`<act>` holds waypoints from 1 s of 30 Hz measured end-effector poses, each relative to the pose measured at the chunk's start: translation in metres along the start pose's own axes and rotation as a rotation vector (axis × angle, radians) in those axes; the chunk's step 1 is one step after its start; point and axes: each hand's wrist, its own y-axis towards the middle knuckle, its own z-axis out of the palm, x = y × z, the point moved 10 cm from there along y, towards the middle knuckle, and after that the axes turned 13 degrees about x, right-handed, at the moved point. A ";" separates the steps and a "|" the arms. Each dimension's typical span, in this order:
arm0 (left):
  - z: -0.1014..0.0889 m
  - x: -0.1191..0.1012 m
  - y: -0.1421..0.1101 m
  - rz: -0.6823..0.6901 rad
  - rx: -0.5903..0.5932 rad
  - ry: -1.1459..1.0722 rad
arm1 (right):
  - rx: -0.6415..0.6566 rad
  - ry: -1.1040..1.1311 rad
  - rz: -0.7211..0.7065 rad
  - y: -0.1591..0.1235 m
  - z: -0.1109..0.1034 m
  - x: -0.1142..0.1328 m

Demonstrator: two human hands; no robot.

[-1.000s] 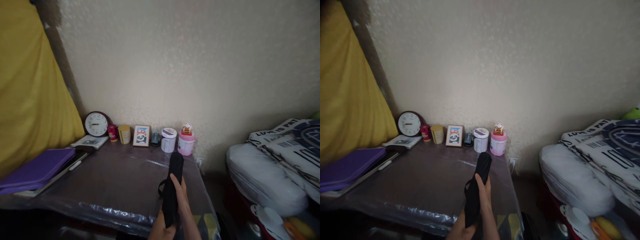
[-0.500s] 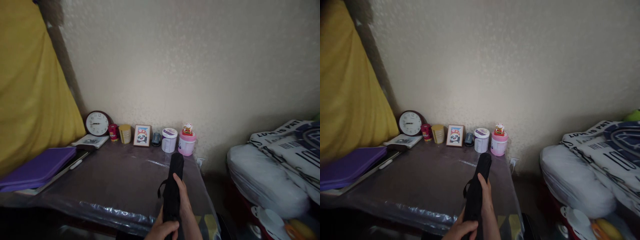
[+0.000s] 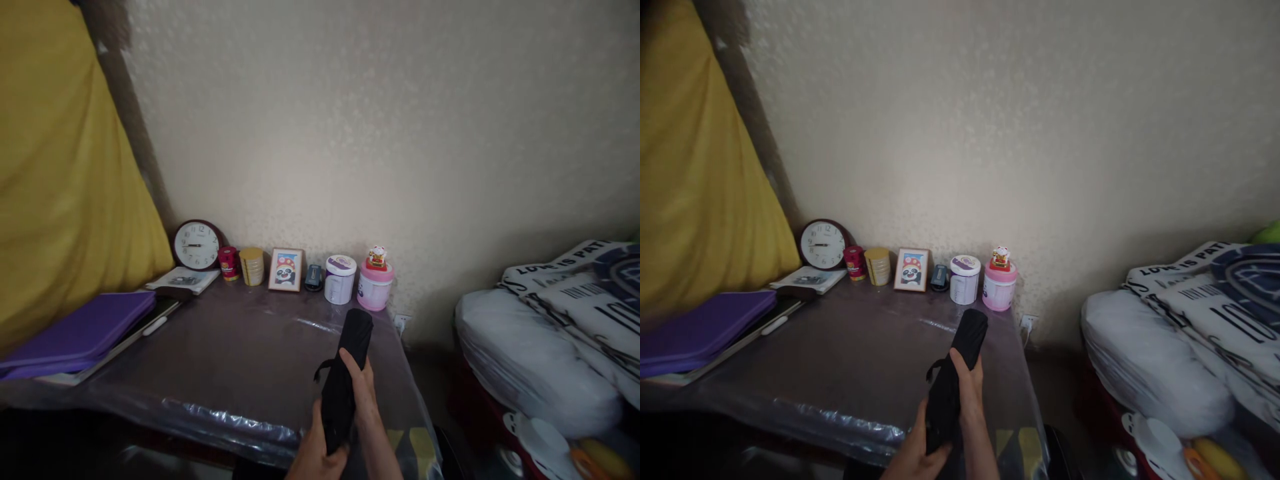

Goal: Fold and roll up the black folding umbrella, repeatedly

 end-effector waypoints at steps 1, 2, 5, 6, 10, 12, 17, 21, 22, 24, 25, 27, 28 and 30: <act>0.006 -0.002 0.001 -0.001 0.074 -0.093 | 0.023 0.035 0.031 0.001 0.001 -0.005; 0.013 -0.005 0.001 -0.003 0.143 -0.189 | 0.042 0.064 0.062 0.001 0.002 -0.010; 0.023 -0.009 0.003 -0.038 0.215 -0.317 | 0.067 0.083 0.093 0.003 0.004 -0.013; 0.022 -0.006 0.004 -0.062 0.189 -0.293 | 0.070 0.064 0.076 0.003 0.005 -0.010; 0.003 -0.003 0.007 -0.029 -0.001 -0.070 | 0.005 -0.050 -0.018 0.004 0.002 0.005; -0.007 -0.006 0.005 0.024 -0.081 0.056 | -0.038 -0.075 -0.040 0.004 -0.001 0.006; -0.013 -0.012 0.001 0.018 -0.072 0.152 | -0.032 0.003 -0.018 0.007 -0.003 -0.005; 0.003 -0.018 0.003 0.008 0.114 -0.137 | 0.007 0.135 0.071 0.006 -0.001 -0.016; 0.010 -0.018 0.004 0.003 0.176 -0.222 | 0.023 0.173 0.097 0.005 0.000 -0.019; 0.019 -0.018 0.005 -0.002 0.234 -0.329 | 0.056 0.219 0.127 0.005 0.004 -0.022; 0.020 -0.016 0.006 -0.005 0.219 -0.341 | 0.065 0.220 0.122 0.005 0.005 -0.021; 0.015 -0.009 0.007 -0.037 0.125 -0.286 | 0.072 0.184 0.078 0.005 0.006 -0.017; 0.010 -0.008 0.007 -0.035 0.065 -0.233 | 0.071 0.155 0.052 0.005 0.005 -0.015; 0.000 -0.012 0.005 0.028 -0.022 -0.091 | 0.070 0.089 0.003 0.006 0.005 -0.010</act>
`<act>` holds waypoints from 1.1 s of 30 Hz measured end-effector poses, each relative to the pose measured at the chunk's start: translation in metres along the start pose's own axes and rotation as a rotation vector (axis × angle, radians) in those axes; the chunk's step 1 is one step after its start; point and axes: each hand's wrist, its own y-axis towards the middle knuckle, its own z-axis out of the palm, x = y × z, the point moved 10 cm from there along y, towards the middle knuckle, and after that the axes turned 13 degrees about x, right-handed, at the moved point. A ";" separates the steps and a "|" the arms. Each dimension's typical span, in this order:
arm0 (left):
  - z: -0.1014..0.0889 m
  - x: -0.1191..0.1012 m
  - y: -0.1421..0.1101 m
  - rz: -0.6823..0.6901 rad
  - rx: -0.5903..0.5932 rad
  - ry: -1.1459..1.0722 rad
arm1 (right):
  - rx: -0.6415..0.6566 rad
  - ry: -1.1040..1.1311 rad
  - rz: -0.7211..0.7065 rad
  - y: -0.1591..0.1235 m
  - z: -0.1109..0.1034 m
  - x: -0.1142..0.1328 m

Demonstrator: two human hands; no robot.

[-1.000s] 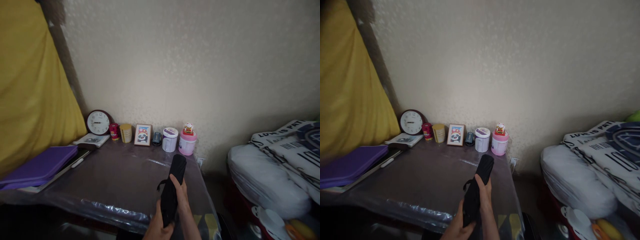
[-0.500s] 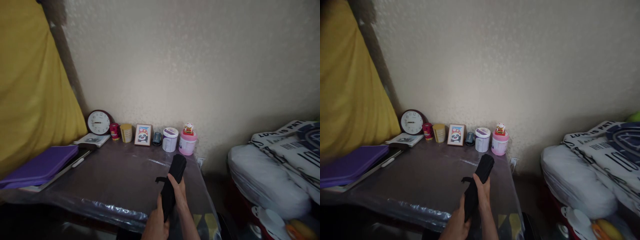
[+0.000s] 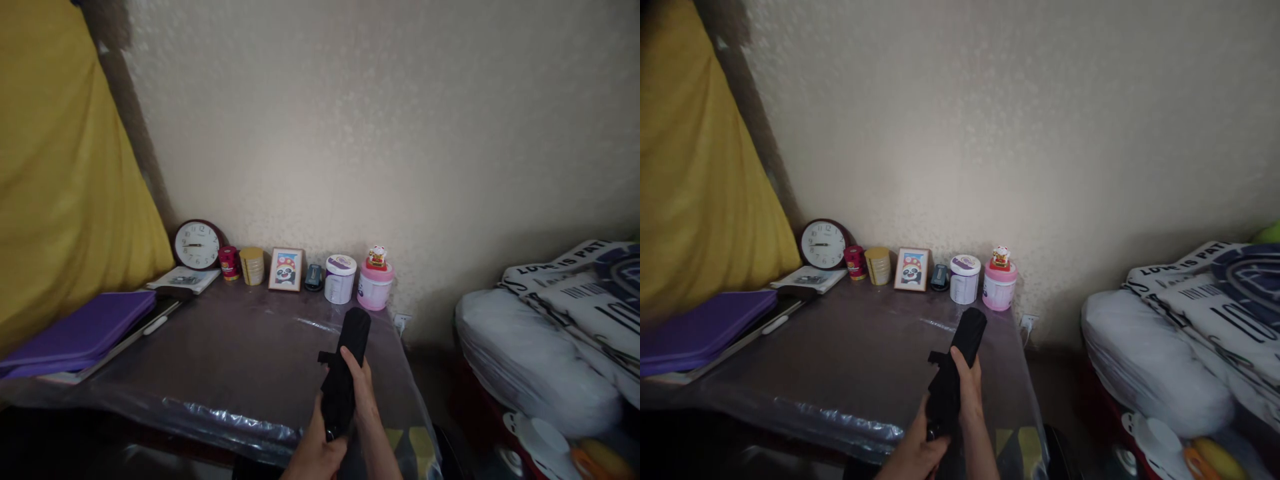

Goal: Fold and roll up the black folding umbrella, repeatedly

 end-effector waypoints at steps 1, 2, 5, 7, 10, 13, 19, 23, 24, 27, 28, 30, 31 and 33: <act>-0.004 -0.004 -0.001 0.038 -0.025 0.082 | -0.005 -0.035 -0.017 0.000 0.000 0.002; -0.007 -0.006 -0.003 0.059 -0.042 0.163 | -0.014 -0.066 -0.032 0.000 -0.001 0.004; -0.013 -0.005 -0.005 -0.003 -0.046 0.358 | -0.054 -0.125 -0.063 0.000 -0.003 0.007; -0.014 -0.007 -0.006 -0.021 -0.030 0.367 | -0.067 -0.125 -0.071 -0.001 -0.004 0.007; -0.009 -0.012 -0.006 -0.052 0.025 0.200 | -0.051 -0.097 -0.054 -0.001 -0.003 0.003; -0.008 -0.012 -0.004 -0.102 0.044 0.123 | -0.037 -0.131 -0.039 0.001 -0.004 0.001; -0.028 -0.026 0.003 0.156 -0.068 0.392 | -0.115 -0.453 -0.134 0.006 -0.019 0.013; -0.034 -0.016 0.007 0.108 -0.047 0.469 | -0.209 -0.801 -0.312 -0.001 -0.020 0.031; -0.035 -0.015 0.007 0.090 -0.045 0.478 | -0.209 -0.885 -0.349 -0.003 -0.016 0.033; -0.038 -0.011 0.007 0.025 -0.043 0.529 | -0.095 -1.031 -0.451 -0.002 -0.001 0.030; -0.038 -0.009 0.006 0.006 -0.040 0.552 | -0.033 -1.040 -0.478 -0.001 0.005 0.027; -0.037 -0.007 0.006 -0.016 -0.026 0.596 | 0.070 -1.015 -0.503 0.001 0.012 0.021; -0.036 -0.005 0.007 -0.025 -0.022 0.616 | 0.110 -0.992 -0.503 0.002 0.014 0.018; -0.036 -0.003 0.007 -0.027 -0.030 0.659 | 0.176 -0.944 -0.501 0.003 0.017 0.016</act>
